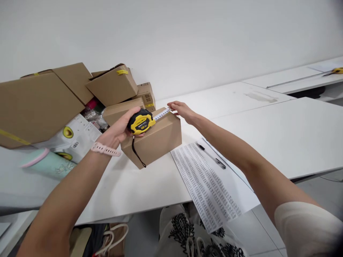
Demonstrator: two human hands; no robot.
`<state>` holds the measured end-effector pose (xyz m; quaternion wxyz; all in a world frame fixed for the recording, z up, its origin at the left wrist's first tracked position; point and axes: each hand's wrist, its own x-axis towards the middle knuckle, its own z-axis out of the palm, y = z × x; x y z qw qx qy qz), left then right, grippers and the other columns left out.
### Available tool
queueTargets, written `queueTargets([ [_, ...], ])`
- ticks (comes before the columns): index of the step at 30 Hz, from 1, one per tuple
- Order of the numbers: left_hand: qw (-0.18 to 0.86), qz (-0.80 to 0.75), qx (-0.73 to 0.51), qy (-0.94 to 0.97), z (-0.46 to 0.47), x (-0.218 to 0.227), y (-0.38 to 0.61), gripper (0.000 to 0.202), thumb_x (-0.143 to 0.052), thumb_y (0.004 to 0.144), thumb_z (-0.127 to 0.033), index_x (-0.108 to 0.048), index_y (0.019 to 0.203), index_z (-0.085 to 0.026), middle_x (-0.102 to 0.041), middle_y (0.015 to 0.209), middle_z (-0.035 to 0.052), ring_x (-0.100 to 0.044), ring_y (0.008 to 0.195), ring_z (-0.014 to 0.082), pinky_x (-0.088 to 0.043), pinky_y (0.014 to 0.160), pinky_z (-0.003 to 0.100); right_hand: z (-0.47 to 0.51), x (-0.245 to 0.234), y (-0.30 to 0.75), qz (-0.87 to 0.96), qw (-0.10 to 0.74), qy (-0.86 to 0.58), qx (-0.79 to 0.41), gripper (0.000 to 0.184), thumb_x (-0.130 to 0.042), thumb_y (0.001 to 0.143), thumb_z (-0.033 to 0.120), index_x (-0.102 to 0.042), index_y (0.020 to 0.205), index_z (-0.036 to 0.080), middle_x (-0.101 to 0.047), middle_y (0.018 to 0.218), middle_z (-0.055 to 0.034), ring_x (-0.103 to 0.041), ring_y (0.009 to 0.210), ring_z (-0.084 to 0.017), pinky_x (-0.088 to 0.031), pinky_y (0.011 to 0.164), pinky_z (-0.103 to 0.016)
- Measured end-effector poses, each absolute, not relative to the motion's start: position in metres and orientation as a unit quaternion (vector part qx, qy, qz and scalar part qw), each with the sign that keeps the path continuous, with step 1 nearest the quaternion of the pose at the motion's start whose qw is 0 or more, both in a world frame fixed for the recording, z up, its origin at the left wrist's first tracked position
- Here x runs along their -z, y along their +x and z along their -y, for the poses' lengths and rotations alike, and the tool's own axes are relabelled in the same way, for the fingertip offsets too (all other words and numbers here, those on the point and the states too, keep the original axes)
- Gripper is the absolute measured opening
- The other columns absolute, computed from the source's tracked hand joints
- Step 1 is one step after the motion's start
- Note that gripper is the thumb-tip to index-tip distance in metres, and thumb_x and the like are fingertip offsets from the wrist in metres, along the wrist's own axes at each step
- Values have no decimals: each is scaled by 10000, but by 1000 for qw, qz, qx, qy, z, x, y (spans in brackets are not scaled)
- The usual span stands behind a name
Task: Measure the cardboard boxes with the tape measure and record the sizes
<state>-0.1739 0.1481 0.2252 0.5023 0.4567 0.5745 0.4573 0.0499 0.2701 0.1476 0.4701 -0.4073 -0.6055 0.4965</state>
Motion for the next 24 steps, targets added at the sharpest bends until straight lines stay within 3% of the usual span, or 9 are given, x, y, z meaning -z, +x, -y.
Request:
queueTargets([
  [4,433,-503,-599,447,-80,-209,-192,365,-686,771,-494,-757,982,-205,-769,1007,71,-714,957,325,-655,671,444,-240,-119,79,558,528,-408,-493,273,-475,905,229,-663,1095,173,-692,1178,-110,-629,1070,-193,-491,977,-391],
  [6,347,-470,-698,414,-44,-186,-207,363,-653,759,-539,-781,903,-231,-776,996,45,-657,1114,364,-641,792,479,-227,-92,95,531,494,-448,-523,293,-512,830,144,-672,1075,157,-705,1160,-132,-643,1077,-212,-488,999,-410],
  [8,295,-442,-760,374,-21,-156,-224,354,-661,725,-574,-784,892,-287,-780,977,7,-610,1197,383,-616,844,526,-217,-65,105,530,436,-478,-549,426,-518,747,65,-666,1135,163,-681,1241,-138,-616,1165,-235,-466,1041,-428],
  [11,315,-410,-783,345,-15,-109,-245,479,-685,635,-666,-779,862,-255,-774,984,56,-617,1167,413,-583,853,586,-206,-43,101,558,380,-461,-576,630,-506,675,17,-623,1264,209,-599,1397,-96,-530,1304,-249,-413,1108,-456],
  [14,370,-381,-781,330,-29,-84,-253,457,-713,653,-633,-762,907,-255,-760,1045,59,-636,1132,359,-562,889,566,-198,-52,87,611,357,-385,-592,646,-505,687,37,-623,1285,249,-608,1395,-43,-521,1312,-236,-384,1141,-458],
  [17,393,-351,-780,338,-36,-98,-252,451,-717,664,-634,-743,941,-279,-741,1109,49,-661,1045,315,-570,866,543,-188,-83,78,656,369,-353,-555,554,-529,762,108,-639,1283,258,-641,1346,-36,-559,1247,-231,-383,1141,-467],
  [21,408,-333,-765,371,-25,-148,-250,489,-706,639,-679,-734,941,-295,-730,1089,40,-674,884,279,-605,785,542,-171,-133,86,705,423,-397,-408,489,-624,834,300,-627,1320,250,-627,1338,-74,-588,1112,-262,-453,1046,-516],
  [24,414,-341,-750,387,-17,-171,-244,527,-724,615,-693,-733,950,-286,-726,1078,36,-671,867,275,-633,731,527,-157,-150,93,706,421,-446,-353,414,-627,853,374,-678,1239,235,-611,1327,-101,-594,1038,-261,-491,981,-497],
])
